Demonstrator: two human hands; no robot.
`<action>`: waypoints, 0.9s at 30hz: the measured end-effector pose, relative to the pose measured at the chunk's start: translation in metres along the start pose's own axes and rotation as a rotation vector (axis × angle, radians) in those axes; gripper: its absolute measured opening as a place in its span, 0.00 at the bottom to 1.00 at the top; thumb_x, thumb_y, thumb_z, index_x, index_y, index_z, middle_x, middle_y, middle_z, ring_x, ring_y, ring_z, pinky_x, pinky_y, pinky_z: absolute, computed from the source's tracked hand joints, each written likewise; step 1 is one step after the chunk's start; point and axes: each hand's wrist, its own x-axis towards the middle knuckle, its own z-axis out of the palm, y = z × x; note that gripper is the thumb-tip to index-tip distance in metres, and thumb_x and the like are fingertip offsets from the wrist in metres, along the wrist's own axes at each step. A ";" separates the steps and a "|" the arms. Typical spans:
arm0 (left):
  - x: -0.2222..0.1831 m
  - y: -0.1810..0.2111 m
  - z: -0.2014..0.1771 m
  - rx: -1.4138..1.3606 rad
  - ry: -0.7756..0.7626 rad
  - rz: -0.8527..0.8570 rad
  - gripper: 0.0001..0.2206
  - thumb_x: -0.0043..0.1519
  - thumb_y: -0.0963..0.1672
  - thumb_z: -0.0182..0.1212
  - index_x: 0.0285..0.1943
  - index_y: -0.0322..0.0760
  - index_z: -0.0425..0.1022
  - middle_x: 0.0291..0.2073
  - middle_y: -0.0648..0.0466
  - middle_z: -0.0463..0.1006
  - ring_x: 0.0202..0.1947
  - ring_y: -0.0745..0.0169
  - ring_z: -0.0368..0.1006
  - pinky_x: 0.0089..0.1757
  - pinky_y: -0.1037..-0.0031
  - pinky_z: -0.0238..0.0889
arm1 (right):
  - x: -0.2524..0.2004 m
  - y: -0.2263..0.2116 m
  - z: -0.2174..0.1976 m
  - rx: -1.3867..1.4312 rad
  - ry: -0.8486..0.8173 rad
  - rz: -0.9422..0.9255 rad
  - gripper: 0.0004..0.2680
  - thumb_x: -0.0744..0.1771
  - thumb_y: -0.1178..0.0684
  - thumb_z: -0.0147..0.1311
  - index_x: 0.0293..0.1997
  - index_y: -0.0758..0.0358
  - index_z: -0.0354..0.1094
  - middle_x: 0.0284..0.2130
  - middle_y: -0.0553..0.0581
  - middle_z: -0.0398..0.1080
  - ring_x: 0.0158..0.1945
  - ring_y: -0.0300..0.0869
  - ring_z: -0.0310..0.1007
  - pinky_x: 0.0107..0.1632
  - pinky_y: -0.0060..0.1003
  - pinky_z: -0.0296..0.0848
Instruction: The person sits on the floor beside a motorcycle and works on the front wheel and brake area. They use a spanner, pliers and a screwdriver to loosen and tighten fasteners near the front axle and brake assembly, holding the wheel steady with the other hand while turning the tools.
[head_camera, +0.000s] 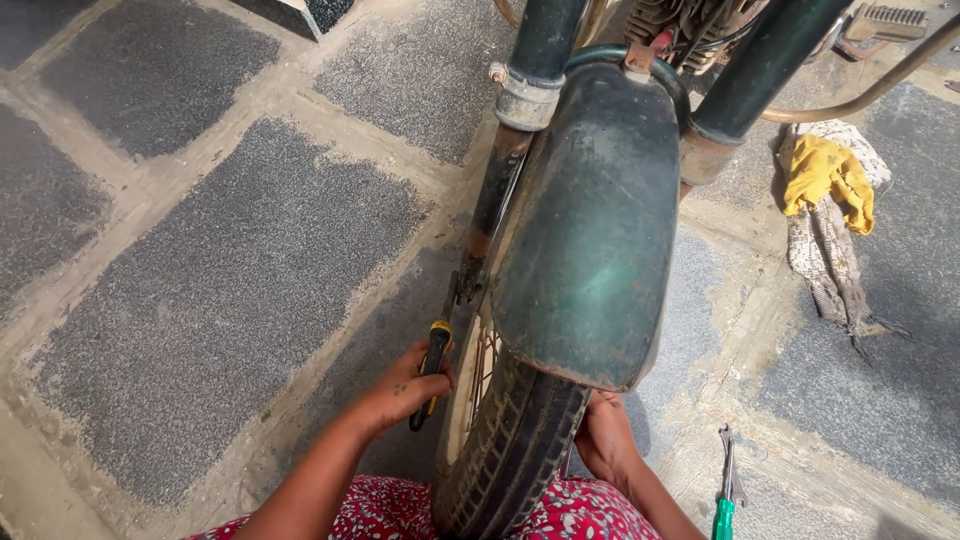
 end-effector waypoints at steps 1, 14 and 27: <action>-0.001 0.001 0.000 -0.003 0.002 -0.009 0.17 0.53 0.45 0.62 0.50 0.37 0.73 0.41 0.52 0.76 0.46 0.56 0.74 0.50 0.60 0.67 | -0.004 -0.003 0.006 -0.021 0.032 -0.005 0.05 0.66 0.62 0.52 0.43 0.64 0.73 0.38 0.56 0.77 0.36 0.43 0.76 0.40 0.44 0.77; 0.003 -0.010 0.000 -0.026 0.052 0.104 0.28 0.52 0.45 0.63 0.64 0.37 0.67 0.41 0.54 0.78 0.44 0.60 0.74 0.50 0.67 0.66 | 0.003 0.006 0.001 -0.066 0.100 -0.012 0.05 0.68 0.60 0.50 0.42 0.60 0.73 0.33 0.54 0.76 0.32 0.43 0.73 0.34 0.45 0.73; -0.005 0.001 -0.004 -0.013 0.050 0.041 0.30 0.52 0.46 0.63 0.66 0.38 0.66 0.39 0.54 0.78 0.43 0.60 0.74 0.48 0.66 0.66 | 0.030 0.017 -0.030 -0.097 -0.028 -0.187 0.05 0.67 0.64 0.53 0.39 0.65 0.76 0.32 0.55 0.78 0.30 0.41 0.75 0.33 0.39 0.75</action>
